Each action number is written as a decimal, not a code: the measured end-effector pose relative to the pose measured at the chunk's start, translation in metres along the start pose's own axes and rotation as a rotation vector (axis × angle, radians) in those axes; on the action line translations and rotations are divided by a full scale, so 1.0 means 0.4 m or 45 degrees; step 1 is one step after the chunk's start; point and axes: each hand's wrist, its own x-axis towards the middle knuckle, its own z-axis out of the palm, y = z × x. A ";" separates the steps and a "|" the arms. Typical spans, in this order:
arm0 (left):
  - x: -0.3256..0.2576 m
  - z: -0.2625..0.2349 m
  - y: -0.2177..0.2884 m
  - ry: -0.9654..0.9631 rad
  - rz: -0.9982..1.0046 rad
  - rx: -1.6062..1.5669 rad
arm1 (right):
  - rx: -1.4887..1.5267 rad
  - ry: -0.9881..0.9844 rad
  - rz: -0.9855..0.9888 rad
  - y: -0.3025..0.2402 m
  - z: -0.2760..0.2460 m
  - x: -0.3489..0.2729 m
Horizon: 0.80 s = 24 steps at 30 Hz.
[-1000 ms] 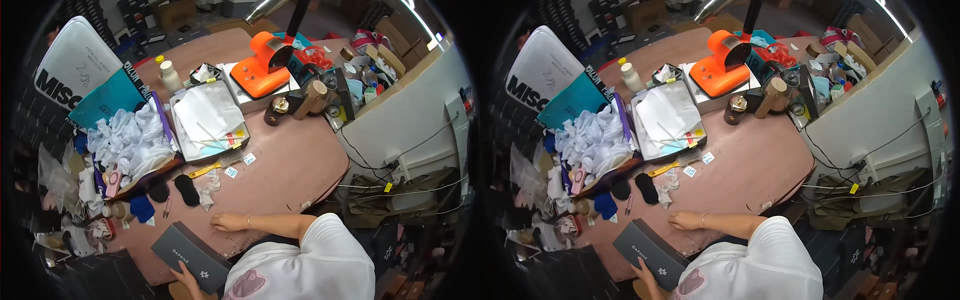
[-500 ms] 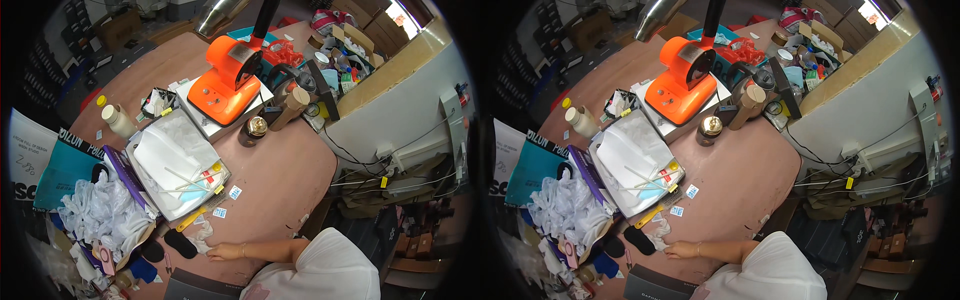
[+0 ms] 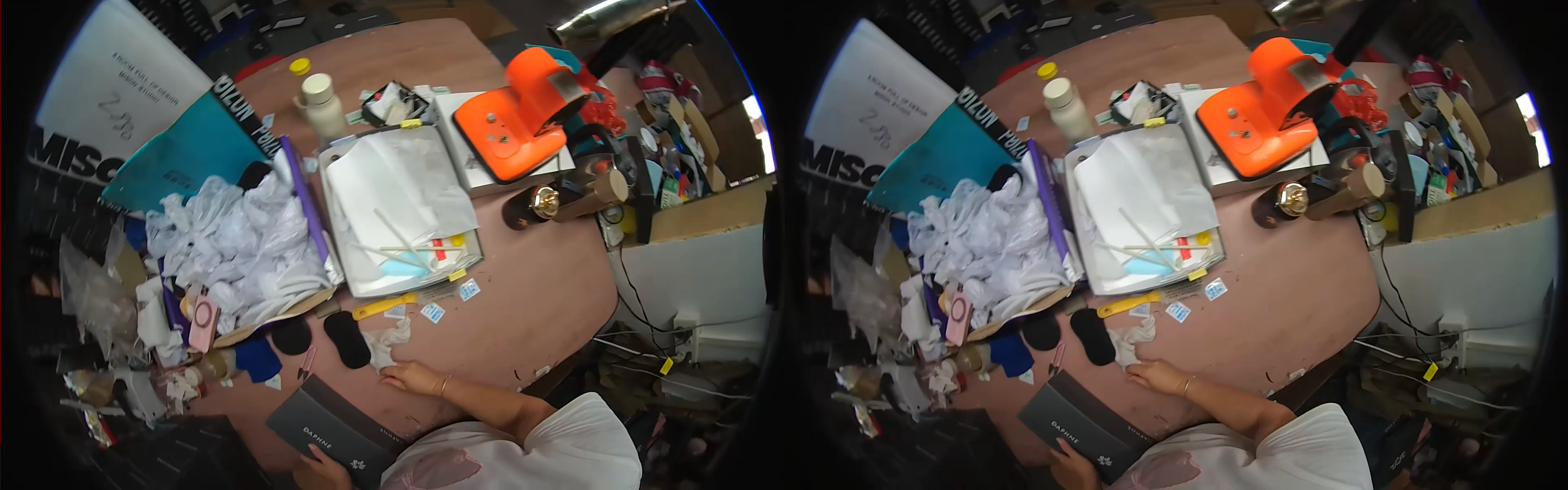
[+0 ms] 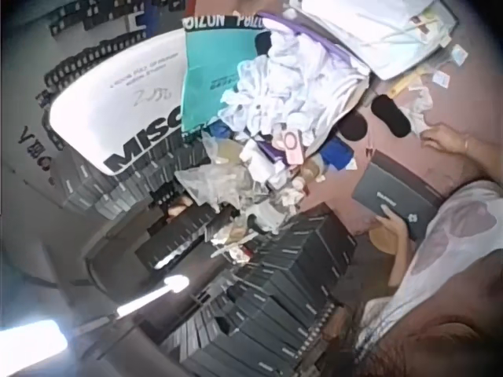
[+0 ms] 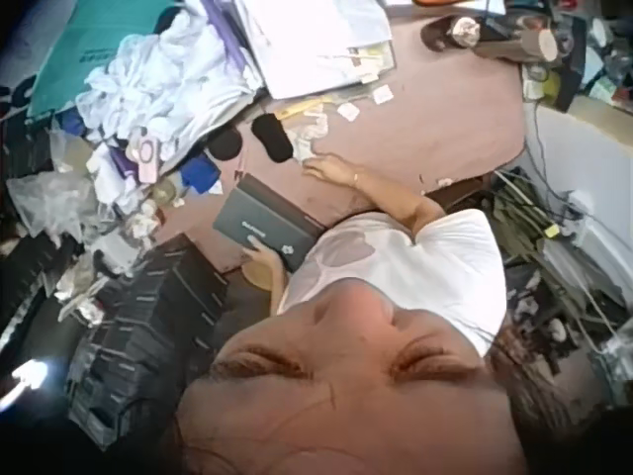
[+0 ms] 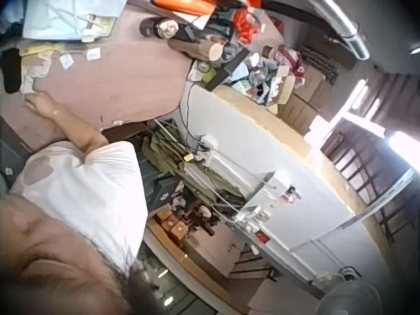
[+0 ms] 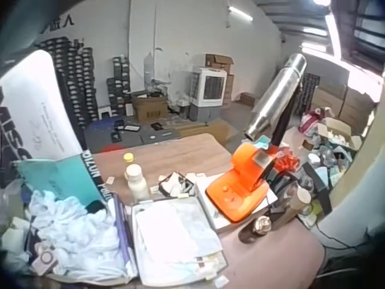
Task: Packing a pair of high-heeled shoes into a shoebox with tissue paper and foam inserts.
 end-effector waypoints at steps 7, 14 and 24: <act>0.018 0.022 -0.055 0.035 0.078 -0.358 | 0.090 -0.030 0.046 -0.026 -0.012 0.008; -0.002 0.006 -0.039 0.047 0.024 -0.450 | 0.692 0.286 0.432 -0.001 -0.029 0.079; 0.025 0.012 -0.134 -0.241 0.212 -0.751 | 0.648 -0.373 0.609 -0.164 0.028 -0.162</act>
